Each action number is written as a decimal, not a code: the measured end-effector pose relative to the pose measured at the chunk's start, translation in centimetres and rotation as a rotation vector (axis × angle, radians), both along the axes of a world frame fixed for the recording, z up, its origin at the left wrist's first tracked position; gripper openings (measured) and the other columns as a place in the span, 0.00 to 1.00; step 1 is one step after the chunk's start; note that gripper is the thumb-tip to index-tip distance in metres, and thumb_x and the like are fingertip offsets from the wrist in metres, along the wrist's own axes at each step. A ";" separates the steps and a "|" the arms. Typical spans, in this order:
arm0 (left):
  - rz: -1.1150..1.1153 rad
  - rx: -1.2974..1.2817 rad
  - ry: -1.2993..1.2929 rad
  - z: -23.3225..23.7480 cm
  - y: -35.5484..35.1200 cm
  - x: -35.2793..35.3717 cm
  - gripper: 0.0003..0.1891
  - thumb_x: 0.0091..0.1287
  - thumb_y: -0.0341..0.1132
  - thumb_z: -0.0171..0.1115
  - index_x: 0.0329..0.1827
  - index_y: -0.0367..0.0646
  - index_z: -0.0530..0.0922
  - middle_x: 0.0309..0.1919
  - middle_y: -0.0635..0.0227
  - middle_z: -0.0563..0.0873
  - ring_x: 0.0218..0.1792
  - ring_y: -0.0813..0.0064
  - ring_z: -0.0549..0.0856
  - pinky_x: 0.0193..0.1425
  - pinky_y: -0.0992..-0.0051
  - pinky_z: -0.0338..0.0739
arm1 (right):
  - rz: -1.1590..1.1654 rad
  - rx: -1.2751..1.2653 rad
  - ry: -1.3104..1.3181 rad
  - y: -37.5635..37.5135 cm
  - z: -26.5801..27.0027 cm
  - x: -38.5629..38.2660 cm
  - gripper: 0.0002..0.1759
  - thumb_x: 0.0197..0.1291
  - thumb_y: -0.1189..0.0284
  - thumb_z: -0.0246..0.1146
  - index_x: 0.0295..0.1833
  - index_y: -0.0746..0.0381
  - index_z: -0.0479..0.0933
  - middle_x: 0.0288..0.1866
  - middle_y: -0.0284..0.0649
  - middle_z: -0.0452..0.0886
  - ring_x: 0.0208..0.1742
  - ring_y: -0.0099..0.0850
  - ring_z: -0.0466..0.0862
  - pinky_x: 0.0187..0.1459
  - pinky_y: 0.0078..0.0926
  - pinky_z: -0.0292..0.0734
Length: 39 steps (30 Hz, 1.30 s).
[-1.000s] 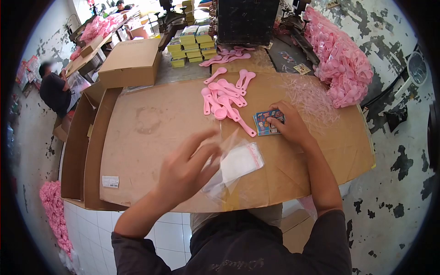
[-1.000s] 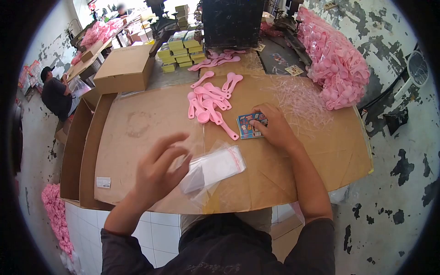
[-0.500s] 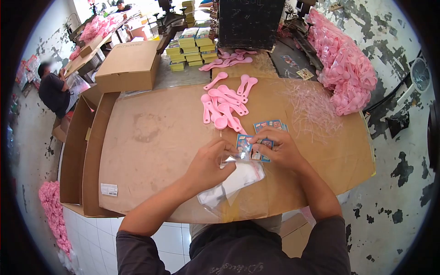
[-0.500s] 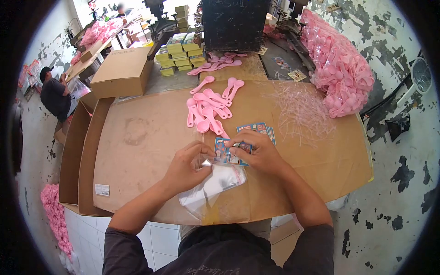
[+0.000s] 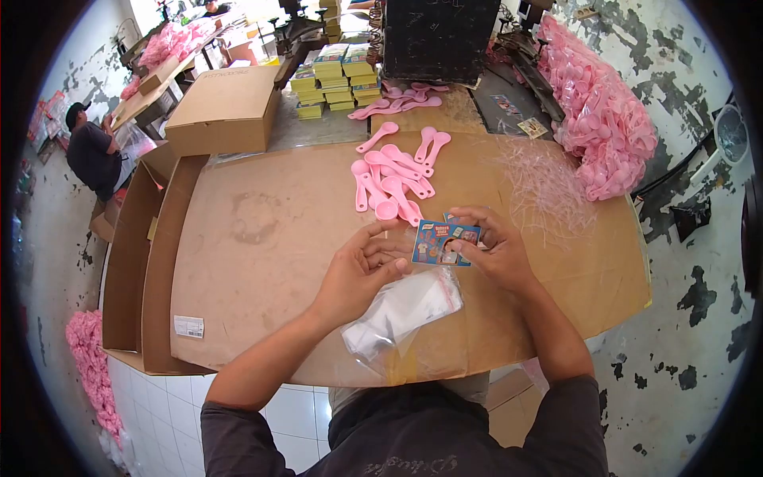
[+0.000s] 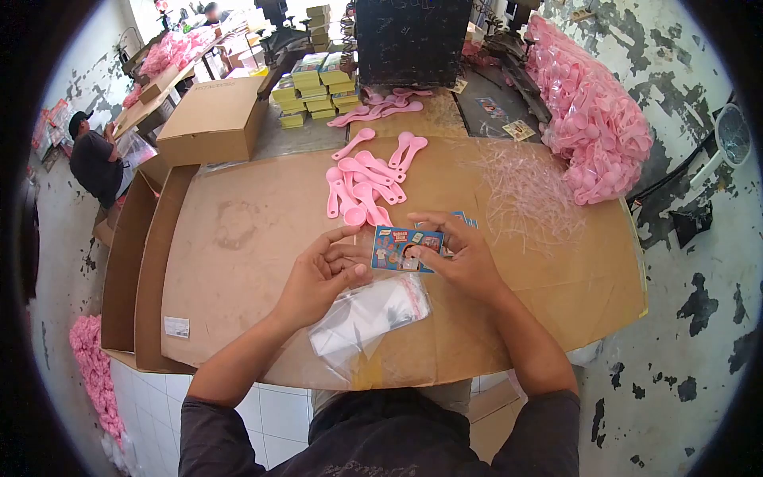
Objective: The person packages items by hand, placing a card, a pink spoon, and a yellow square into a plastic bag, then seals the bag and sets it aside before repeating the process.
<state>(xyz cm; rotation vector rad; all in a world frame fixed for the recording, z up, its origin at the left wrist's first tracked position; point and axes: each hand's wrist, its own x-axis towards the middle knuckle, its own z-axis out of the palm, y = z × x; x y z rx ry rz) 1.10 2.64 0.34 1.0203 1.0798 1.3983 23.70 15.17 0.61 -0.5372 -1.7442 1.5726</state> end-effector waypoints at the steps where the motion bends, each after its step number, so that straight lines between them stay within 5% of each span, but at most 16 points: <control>1: -0.033 -0.027 0.003 -0.3 0.1 -0.3 0.29 0.73 0.23 0.66 0.75 0.33 0.67 0.48 0.59 0.87 0.48 0.76 0.89 0.56 0.75 0.85 | -0.007 0.031 0.007 0.2 -0.1 0.0 0.20 0.68 0.85 0.66 0.64 0.69 0.79 0.62 0.41 0.83 0.61 0.28 0.84 0.61 0.27 0.82; 11: -0.008 -0.099 0.018 -0.2 0.0 -0.4 0.30 0.73 0.25 0.68 0.75 0.30 0.67 0.46 0.54 0.92 0.47 0.71 0.92 0.54 0.73 0.87 | -0.086 0.104 0.015 0.3 -0.3 0.2 0.18 0.69 0.82 0.67 0.63 0.65 0.81 0.56 0.40 0.86 0.58 0.26 0.85 0.59 0.27 0.81; 14: -0.017 -0.092 0.017 -0.1 0.0 -0.2 0.30 0.73 0.24 0.68 0.75 0.31 0.67 0.46 0.54 0.92 0.48 0.71 0.92 0.55 0.73 0.86 | -0.030 0.405 -0.132 0.9 0.0 0.7 0.19 0.66 0.81 0.69 0.62 0.62 0.83 0.51 0.39 0.87 0.53 0.27 0.85 0.54 0.27 0.79; 20: -0.099 -0.006 0.237 -0.3 -0.6 0.2 0.29 0.74 0.23 0.66 0.76 0.35 0.68 0.47 0.56 0.92 0.51 0.73 0.91 0.57 0.74 0.86 | 0.149 0.602 -0.324 0.5 0.4 0.0 0.22 0.64 0.79 0.71 0.64 0.58 0.83 0.45 0.38 0.86 0.47 0.26 0.84 0.49 0.28 0.79; 26: -0.145 0.004 0.296 0.5 -1.0 0.7 0.27 0.74 0.23 0.65 0.76 0.35 0.68 0.50 0.56 0.91 0.51 0.74 0.90 0.57 0.74 0.85 | -0.077 0.134 -0.085 -2.1 0.3 -1.7 0.27 0.63 0.77 0.73 0.68 0.63 0.77 0.42 0.40 0.88 0.39 0.23 0.85 0.42 0.26 0.81; 29: -0.122 0.024 0.179 0.0 -0.9 0.7 0.27 0.75 0.23 0.65 0.75 0.34 0.68 0.51 0.57 0.90 0.50 0.75 0.90 0.57 0.75 0.85 | -0.078 0.031 -0.046 -2.0 -0.4 -1.8 0.19 0.66 0.74 0.72 0.61 0.66 0.80 0.44 0.41 0.89 0.44 0.29 0.87 0.47 0.29 0.82; 32: -0.097 -0.004 0.102 0.2 -0.9 0.3 0.25 0.76 0.23 0.64 0.73 0.33 0.70 0.50 0.57 0.90 0.50 0.76 0.90 0.55 0.76 0.86 | -0.038 0.597 -0.151 -1.5 0.2 -1.6 0.13 0.70 0.72 0.68 0.56 0.67 0.83 0.45 0.43 0.87 0.50 0.33 0.87 0.53 0.34 0.81; 35: -0.064 -0.032 0.110 0.2 -1.0 0.1 0.22 0.76 0.24 0.64 0.71 0.32 0.72 0.50 0.58 0.90 0.48 0.79 0.89 0.52 0.79 0.86 | 0.149 0.487 -0.131 -1.6 1.2 -2.3 0.11 0.71 0.71 0.66 0.52 0.67 0.84 0.51 0.45 0.86 0.56 0.37 0.84 0.57 0.36 0.78; 39: 0.074 -0.009 0.118 -0.9 -0.4 -0.4 0.19 0.76 0.25 0.63 0.68 0.31 0.74 0.49 0.61 0.90 0.46 0.82 0.89 0.48 0.81 0.85 | -0.088 0.644 -0.397 0.9 1.5 -3.5 0.14 0.68 0.71 0.67 0.55 0.65 0.84 0.55 0.46 0.83 0.55 0.40 0.83 0.57 0.36 0.78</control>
